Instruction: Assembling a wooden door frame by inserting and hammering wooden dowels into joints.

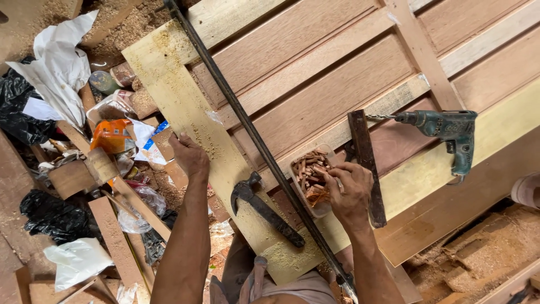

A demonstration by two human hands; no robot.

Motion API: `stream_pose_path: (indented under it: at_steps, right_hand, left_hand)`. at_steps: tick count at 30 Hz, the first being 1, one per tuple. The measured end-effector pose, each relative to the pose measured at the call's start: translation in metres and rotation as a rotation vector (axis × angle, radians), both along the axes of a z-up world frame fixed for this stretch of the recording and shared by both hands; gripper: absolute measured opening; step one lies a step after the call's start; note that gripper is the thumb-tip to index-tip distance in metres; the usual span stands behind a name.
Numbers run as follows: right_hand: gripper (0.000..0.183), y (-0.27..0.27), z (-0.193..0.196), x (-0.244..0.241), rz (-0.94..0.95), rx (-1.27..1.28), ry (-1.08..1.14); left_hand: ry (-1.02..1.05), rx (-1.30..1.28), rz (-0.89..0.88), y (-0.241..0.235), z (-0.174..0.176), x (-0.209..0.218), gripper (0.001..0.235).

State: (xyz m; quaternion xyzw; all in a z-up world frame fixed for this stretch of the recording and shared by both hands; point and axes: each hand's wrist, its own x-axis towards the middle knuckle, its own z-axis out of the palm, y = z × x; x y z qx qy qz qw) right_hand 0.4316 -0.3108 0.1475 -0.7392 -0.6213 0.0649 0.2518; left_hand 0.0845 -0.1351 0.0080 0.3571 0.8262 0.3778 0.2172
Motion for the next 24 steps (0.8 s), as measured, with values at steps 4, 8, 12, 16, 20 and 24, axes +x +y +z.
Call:
stream_pose_path:
  at_steps: [4,8,12,16,20,24]
  right_hand:
    - [0.008,-0.011,0.033,-0.007,-0.074,0.009,0.242]
    - [0.01,-0.022,0.056,-0.024,-0.145,0.045,0.785]
    - [0.012,-0.046,0.039,-0.028,-0.134,0.128,1.369]
    - [0.016,-0.048,0.056,-0.041,-0.055,0.107,1.635]
    - [0.018,-0.047,0.073,-0.052,0.099,-0.045,1.908]
    - [0.013,-0.053,0.058,-0.059,0.066,-0.078,1.928]
  left_hand:
    - [0.013,0.091,-0.027,-0.009,-0.008,-0.003,0.031]
    - [0.12,0.217,-0.057,-0.029,0.02,0.001,0.043]
    - [0.345,0.462,-0.291,-0.055,0.066,0.025,0.051]
    - [0.209,0.58,-0.574,-0.109,0.166,0.082,0.035]
    - [-0.098,0.508,-0.942,-0.152,0.218,0.12,0.033]
    - [-0.396,0.327,-1.145,-0.159,0.24,0.124,0.045]
